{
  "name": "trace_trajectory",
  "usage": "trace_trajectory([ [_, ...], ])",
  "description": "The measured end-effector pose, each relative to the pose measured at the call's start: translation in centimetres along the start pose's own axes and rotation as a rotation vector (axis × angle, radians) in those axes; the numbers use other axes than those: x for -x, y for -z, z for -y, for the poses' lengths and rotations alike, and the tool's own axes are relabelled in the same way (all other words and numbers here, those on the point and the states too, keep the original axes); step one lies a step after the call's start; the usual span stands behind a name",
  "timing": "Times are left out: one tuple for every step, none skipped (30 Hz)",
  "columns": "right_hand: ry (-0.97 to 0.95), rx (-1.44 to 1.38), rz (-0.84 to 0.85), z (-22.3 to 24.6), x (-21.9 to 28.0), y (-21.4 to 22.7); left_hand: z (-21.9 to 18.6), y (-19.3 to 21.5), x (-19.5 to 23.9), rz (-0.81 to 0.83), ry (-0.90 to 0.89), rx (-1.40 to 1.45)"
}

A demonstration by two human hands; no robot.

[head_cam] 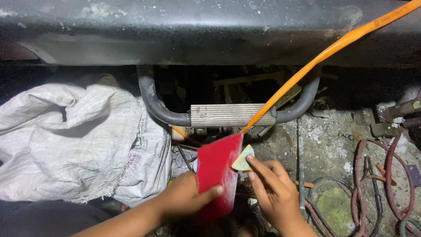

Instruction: The person scoops a light-colored paste from a red plastic card using a yellow scraper and applies it to a damaged area on a black car bumper. They repeatedly smooth the paste onto the surface and scrape excess material back onto the card.

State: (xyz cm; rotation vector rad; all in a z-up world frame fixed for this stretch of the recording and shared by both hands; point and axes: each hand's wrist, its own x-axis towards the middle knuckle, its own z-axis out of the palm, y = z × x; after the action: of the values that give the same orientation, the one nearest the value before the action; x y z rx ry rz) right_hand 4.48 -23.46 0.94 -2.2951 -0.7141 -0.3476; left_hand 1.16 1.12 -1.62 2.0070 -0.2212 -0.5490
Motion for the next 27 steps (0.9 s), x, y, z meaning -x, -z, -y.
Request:
trace_trajectory([
  [0.029, -0.032, 0.004, -0.1, -0.1, 0.2, -0.2, 0.3, -0.2, -0.016, 0.151, -0.015],
  [0.028, -0.033, 0.006, 0.1, 0.1, 0.2, -1.0, 0.8, -0.1, -0.016, 0.153, -0.013],
  [0.007, 0.02, 0.027, 0.3, 0.2, 0.1, -1.8, 1.2, 0.0, -0.126, 0.144, 0.208],
  [-0.011, 0.072, 0.046, 0.4, 0.3, 0.1, -2.6, 1.9, 0.0, -0.238, 0.131, 0.426],
  [-0.009, 0.071, 0.045, 0.1, 0.6, -0.3, -2.6, 2.0, 0.0, -0.24, 0.131, 0.424],
  [-0.043, 0.117, 0.118, -0.1, 1.0, -0.5, -2.7, 2.1, 0.0, -0.297, 0.191, 0.499],
  [-0.076, 0.162, 0.192, -0.4, 1.4, -0.9, -2.7, 2.2, 0.0, -0.356, 0.251, 0.573],
  [-0.075, 0.162, 0.193, -0.3, 1.4, -1.1, -2.4, 1.7, 0.0, -0.357, 0.251, 0.574],
  [-0.09, 0.117, 0.168, -0.3, 1.4, -1.4, -2.1, 1.3, 0.1, -0.308, 0.189, 0.522],
  [-0.106, 0.074, 0.145, -0.3, 1.4, -1.7, -1.9, 0.8, 0.2, -0.258, 0.129, 0.472],
  [-0.107, 0.075, 0.147, -0.1, 1.3, -1.6, -2.1, 0.4, 0.4, -0.257, 0.13, 0.474],
  [-0.077, 0.062, 0.116, 0.0, 1.2, -1.5, -2.4, 0.2, 0.5, -0.233, 0.126, 0.447],
  [-0.046, 0.049, 0.085, 0.2, 1.0, -1.4, -2.6, -0.1, 0.7, -0.209, 0.122, 0.421],
  [-0.045, 0.049, 0.086, 0.3, 0.8, -1.3, -3.0, 0.0, 1.1, -0.21, 0.122, 0.421],
  [-0.027, 0.021, 0.069, 0.4, 0.7, -1.2, -3.5, 0.0, 1.4, -0.079, -0.011, 0.468],
  [-0.009, -0.007, 0.052, 0.5, 0.5, -1.1, -3.9, 0.0, 1.8, 0.053, -0.145, 0.51],
  [-0.009, -0.006, 0.052, 0.3, 0.4, -1.0, -3.4, -0.4, 1.6, 0.053, -0.146, 0.51],
  [-0.012, 0.014, 0.046, 0.2, 0.3, -1.0, -2.8, -0.9, 1.5, 0.046, -0.082, 0.472],
  [-0.016, 0.033, 0.041, 0.2, 0.3, -1.0, -2.2, -1.4, 1.4, 0.039, -0.019, 0.433],
  [-0.016, 0.034, 0.04, 0.3, 0.2, -0.8, -2.1, -1.2, 1.2, 0.04, -0.019, 0.433],
  [-0.018, -0.014, 0.028, 0.4, 0.0, -0.6, -2.1, -1.0, 1.0, -0.065, -0.006, 0.453],
  [-0.017, -0.063, 0.016, 0.6, -0.2, -0.5, -2.0, -0.7, 0.8, -0.173, 0.007, 0.472],
  [-0.015, -0.064, 0.016, 0.2, 0.6, -0.7, -2.1, -0.5, 0.8, -0.175, 0.006, 0.471],
  [-0.025, -0.039, 0.055, -0.3, 1.2, -1.2, -2.3, -0.1, 0.7, -0.292, 0.067, 0.518],
  [-0.035, -0.015, 0.094, -0.7, 1.7, -1.6, -2.4, 0.3, 0.6, -0.41, 0.127, 0.566],
  [-0.025, -0.017, 0.09, -0.4, 1.8, -1.7, -2.5, 0.4, 0.7, -0.419, 0.121, 0.562],
  [-0.054, -0.001, 0.119, -0.1, 1.9, -1.8, -2.6, 0.6, 0.8, -0.351, 0.235, 0.417],
])
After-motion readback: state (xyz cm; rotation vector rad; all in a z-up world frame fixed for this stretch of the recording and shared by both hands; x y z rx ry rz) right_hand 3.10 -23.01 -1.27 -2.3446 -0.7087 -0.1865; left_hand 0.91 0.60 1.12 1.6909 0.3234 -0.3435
